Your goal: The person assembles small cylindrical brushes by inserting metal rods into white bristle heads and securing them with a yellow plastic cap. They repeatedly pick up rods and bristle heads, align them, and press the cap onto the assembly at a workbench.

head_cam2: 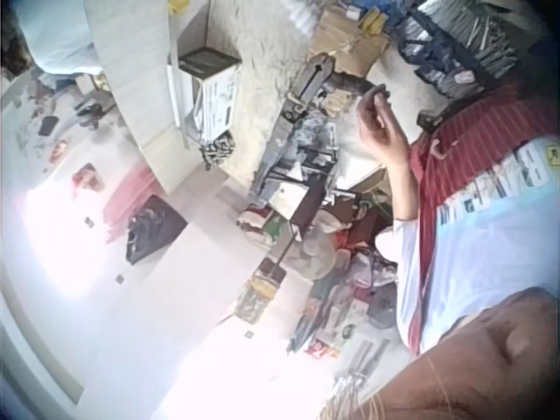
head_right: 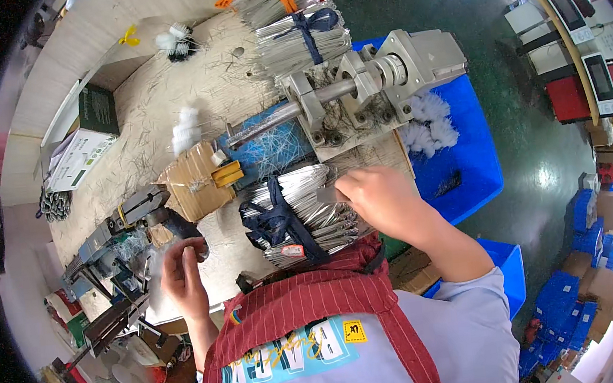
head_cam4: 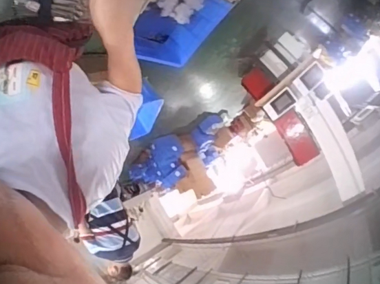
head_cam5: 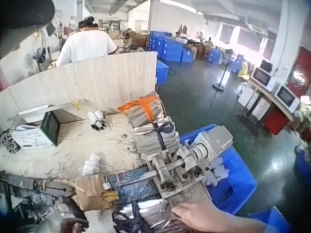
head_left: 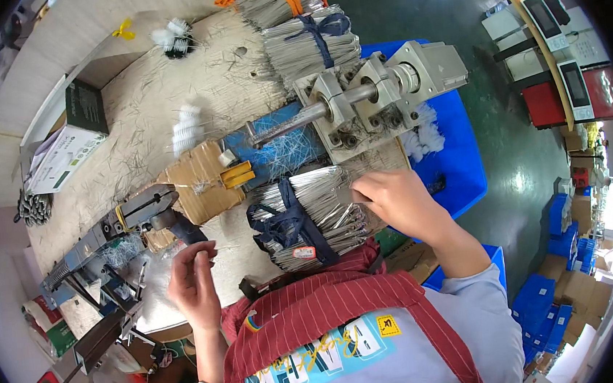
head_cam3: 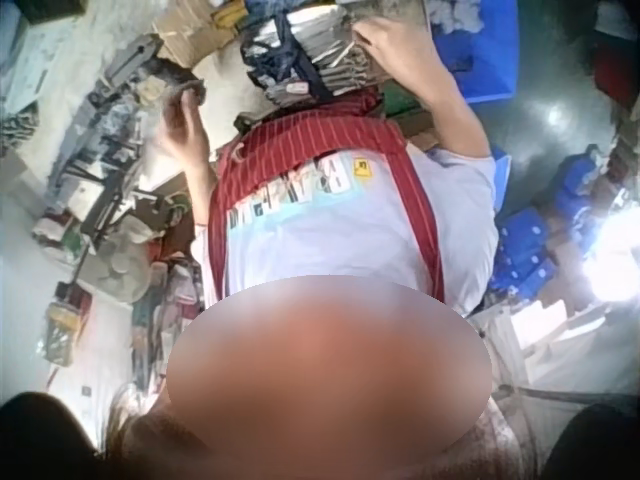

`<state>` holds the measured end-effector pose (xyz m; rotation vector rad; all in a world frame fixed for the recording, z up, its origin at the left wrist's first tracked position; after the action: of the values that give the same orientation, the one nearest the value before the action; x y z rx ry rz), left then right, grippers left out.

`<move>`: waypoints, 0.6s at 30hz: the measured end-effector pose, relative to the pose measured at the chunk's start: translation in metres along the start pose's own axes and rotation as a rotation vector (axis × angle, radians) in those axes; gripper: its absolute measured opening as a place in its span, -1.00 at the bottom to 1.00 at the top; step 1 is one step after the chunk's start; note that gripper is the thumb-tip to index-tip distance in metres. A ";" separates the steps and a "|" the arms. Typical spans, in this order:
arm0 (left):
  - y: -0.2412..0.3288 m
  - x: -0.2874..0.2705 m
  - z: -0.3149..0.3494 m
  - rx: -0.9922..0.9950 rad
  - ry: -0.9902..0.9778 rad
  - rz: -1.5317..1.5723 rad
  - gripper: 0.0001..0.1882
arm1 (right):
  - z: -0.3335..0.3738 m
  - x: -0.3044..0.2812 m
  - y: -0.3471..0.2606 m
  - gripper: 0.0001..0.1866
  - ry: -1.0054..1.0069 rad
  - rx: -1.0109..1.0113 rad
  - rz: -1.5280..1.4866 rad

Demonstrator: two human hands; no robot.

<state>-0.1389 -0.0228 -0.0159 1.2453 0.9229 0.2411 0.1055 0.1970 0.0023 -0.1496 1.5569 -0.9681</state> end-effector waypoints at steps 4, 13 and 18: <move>0.031 0.021 -0.010 0.065 -0.141 -0.096 -0.88 | -0.004 -0.033 -0.016 -0.84 0.086 -0.051 -0.123; 0.075 0.052 -0.046 0.014 -0.741 0.281 -0.68 | -0.068 -0.071 -0.053 -0.90 0.124 -0.211 -0.519; 0.096 0.038 -0.112 0.724 -0.055 -0.783 -0.84 | -0.134 -0.064 -0.057 -0.88 0.137 -0.484 0.298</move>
<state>-0.1643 0.1130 0.0487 1.4101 1.4371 -0.8065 -0.0183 0.2634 0.0761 -0.1861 1.8578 -0.3636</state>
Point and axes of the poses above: each hand's wrist, its own z-axis away from the middle knuckle, its own x-axis out of the palm, y = z × x, the point moved 3 cm from there along -z, towards the middle knuckle, and after that the axes turned 13 degrees about -z, right-handed, at the moved point
